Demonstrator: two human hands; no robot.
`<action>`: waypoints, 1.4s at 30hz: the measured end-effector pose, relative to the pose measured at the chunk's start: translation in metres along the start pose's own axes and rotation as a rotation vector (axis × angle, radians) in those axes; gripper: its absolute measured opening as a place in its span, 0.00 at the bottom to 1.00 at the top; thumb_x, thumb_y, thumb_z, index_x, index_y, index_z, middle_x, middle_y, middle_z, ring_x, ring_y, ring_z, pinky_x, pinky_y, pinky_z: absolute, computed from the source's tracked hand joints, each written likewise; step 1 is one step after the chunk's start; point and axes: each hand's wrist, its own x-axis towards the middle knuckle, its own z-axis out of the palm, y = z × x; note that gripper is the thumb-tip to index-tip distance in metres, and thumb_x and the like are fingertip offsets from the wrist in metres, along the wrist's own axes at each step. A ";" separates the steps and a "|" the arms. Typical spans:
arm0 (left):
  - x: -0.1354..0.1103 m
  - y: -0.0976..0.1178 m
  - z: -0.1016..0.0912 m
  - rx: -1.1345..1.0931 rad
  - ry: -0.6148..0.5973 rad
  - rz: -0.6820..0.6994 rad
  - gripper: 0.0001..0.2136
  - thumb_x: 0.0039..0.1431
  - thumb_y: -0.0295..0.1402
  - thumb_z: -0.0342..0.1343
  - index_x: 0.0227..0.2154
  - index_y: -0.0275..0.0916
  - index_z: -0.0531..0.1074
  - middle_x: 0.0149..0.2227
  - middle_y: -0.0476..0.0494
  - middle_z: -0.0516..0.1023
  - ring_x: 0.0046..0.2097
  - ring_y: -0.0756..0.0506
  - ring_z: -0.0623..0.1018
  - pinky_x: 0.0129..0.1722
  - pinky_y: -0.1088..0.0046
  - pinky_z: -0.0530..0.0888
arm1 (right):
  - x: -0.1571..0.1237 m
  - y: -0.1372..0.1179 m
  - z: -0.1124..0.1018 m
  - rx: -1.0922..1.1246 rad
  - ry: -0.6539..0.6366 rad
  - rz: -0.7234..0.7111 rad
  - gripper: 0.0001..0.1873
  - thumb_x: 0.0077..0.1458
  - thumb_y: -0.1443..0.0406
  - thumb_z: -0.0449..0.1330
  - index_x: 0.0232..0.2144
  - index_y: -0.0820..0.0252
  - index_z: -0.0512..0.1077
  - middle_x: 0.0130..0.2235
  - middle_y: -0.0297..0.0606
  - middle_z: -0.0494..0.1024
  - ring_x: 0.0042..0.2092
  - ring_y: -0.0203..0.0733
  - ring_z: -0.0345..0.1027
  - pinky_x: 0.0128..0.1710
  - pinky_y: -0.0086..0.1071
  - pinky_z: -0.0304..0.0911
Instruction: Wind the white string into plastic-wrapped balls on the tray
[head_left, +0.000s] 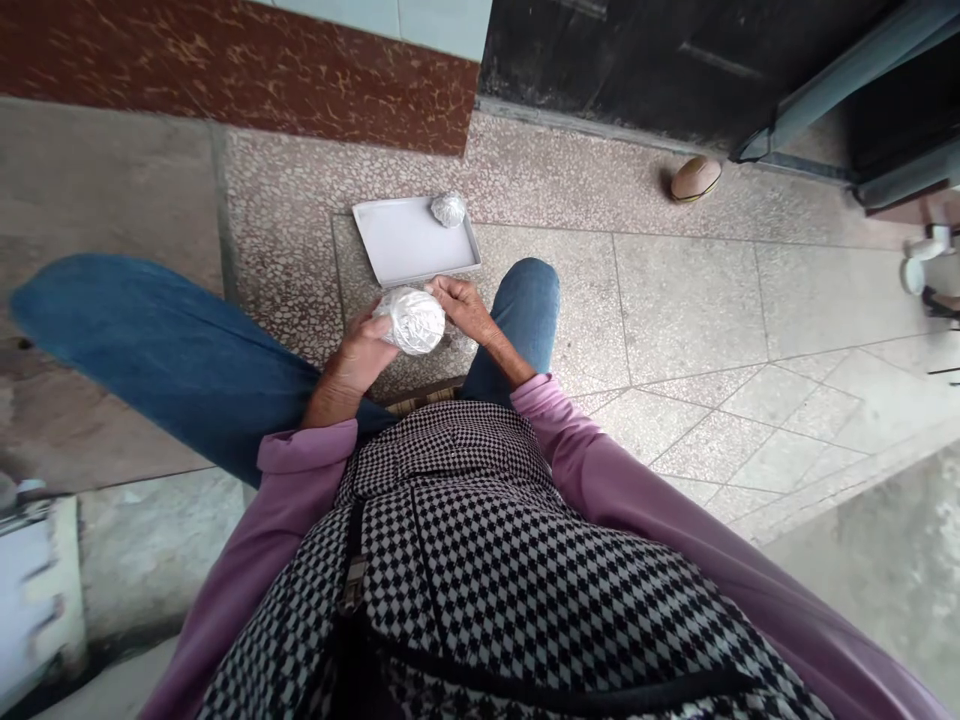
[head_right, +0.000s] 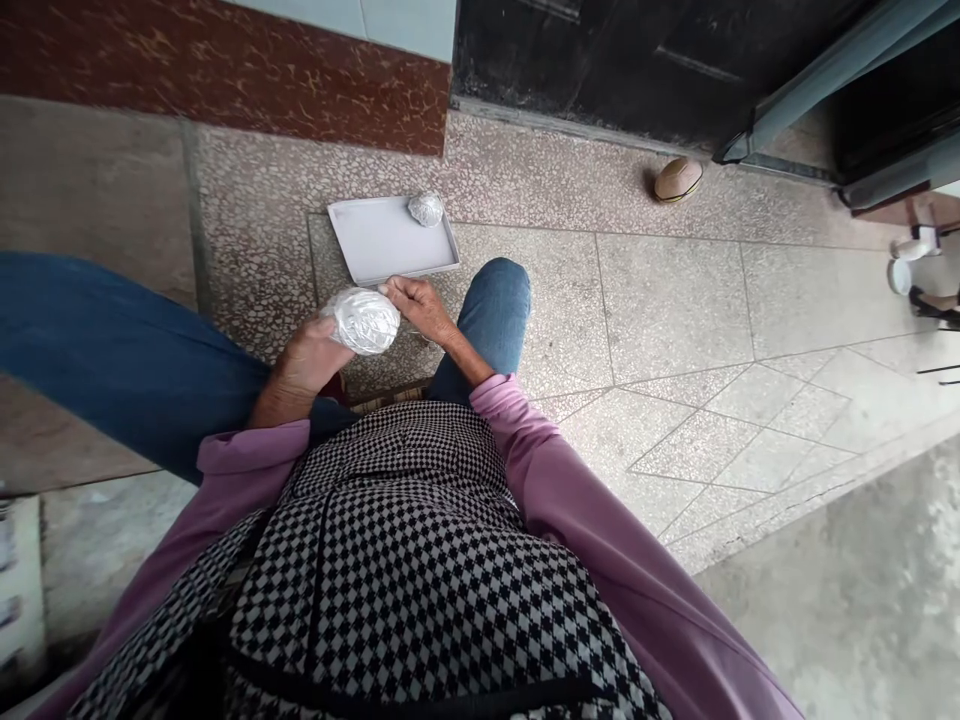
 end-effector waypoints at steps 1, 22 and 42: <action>0.000 0.000 0.000 -0.013 0.017 0.016 0.32 0.45 0.53 0.87 0.49 0.45 0.85 0.53 0.32 0.93 0.73 0.19 0.87 0.68 0.42 0.90 | -0.001 0.005 0.004 -0.002 0.024 0.004 0.36 0.93 0.47 0.68 0.30 0.51 0.63 0.33 0.29 0.63 0.39 0.42 0.55 0.44 0.34 0.61; 0.037 -0.026 -0.051 0.523 0.279 0.230 0.39 0.41 0.56 0.90 0.52 0.47 0.80 0.45 0.45 0.88 0.53 0.30 0.90 0.59 0.47 0.89 | -0.036 -0.046 -0.017 -0.162 -0.243 -0.251 0.33 0.92 0.38 0.65 0.40 0.54 0.78 0.40 0.37 0.78 0.45 0.46 0.72 0.53 0.38 0.73; 0.042 -0.025 -0.060 0.480 0.481 0.321 0.46 0.36 0.58 0.92 0.51 0.46 0.71 0.50 0.46 0.84 0.53 0.37 0.82 0.59 0.51 0.83 | -0.075 -0.006 0.039 -0.155 -0.358 0.049 0.28 0.90 0.53 0.70 0.32 0.54 0.75 0.36 0.37 0.77 0.44 0.48 0.72 0.49 0.38 0.69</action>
